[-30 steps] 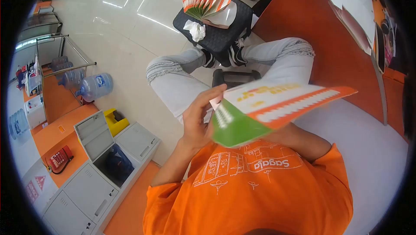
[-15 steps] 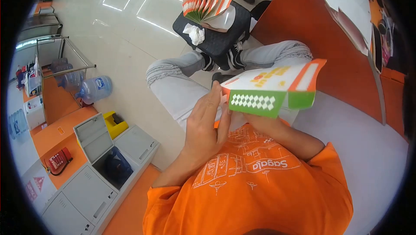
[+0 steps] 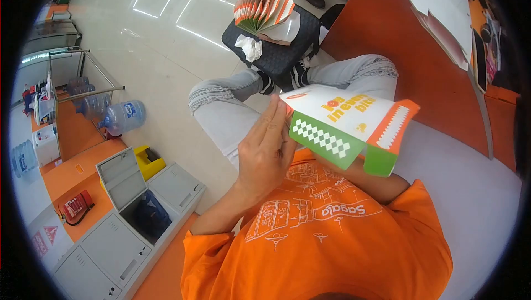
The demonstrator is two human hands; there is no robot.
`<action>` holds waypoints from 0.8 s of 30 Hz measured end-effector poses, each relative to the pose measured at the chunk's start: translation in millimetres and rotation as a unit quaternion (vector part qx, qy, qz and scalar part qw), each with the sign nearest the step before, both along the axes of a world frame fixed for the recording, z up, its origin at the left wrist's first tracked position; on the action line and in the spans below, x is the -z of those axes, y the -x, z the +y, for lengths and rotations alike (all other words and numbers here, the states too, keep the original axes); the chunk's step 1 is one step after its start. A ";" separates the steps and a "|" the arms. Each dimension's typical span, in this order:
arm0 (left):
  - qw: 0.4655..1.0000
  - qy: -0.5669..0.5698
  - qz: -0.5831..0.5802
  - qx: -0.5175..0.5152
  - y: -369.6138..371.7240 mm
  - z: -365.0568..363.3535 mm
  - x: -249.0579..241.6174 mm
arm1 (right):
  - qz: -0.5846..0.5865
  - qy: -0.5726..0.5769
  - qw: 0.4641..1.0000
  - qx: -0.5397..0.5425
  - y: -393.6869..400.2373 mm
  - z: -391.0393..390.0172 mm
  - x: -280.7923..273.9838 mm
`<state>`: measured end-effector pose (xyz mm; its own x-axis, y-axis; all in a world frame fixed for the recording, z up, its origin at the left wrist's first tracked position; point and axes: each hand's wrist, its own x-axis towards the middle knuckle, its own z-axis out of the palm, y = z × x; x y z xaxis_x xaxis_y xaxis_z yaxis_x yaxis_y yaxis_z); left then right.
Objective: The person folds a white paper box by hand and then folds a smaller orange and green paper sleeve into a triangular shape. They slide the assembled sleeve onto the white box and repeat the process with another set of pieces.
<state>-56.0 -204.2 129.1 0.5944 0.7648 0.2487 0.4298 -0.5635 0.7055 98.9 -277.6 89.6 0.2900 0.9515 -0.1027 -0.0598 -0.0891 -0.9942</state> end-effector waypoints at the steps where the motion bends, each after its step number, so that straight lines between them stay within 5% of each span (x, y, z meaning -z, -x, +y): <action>1: 1.000 -0.015 -0.006 0.003 -0.8 2.1 0.6 | -0.008 -0.003 1.000 0.005 0.7 0.4 4.9; 14: 0.999 -0.002 0.010 -0.033 -4.6 9.7 7.3 | -0.071 -0.024 0.997 0.024 15.0 21.5 12.0; 17: 0.998 0.017 -0.036 -0.058 -7.1 17.9 15.3 | 0.098 0.083 0.992 0.008 12.7 29.7 7.9; 19: 0.989 0.110 -0.013 -0.101 -7.7 24.5 6.9 | -0.084 -0.053 0.994 -0.036 9.0 35.8 4.2; 21: 0.987 0.105 0.025 -0.118 -3.2 34.3 8.5 | -0.116 -0.034 0.991 -0.058 5.1 25.5 -10.5; 24: 0.976 0.127 0.065 -0.162 6.9 43.6 13.3 | -0.280 -0.211 0.936 -0.013 -8.1 9.1 -16.2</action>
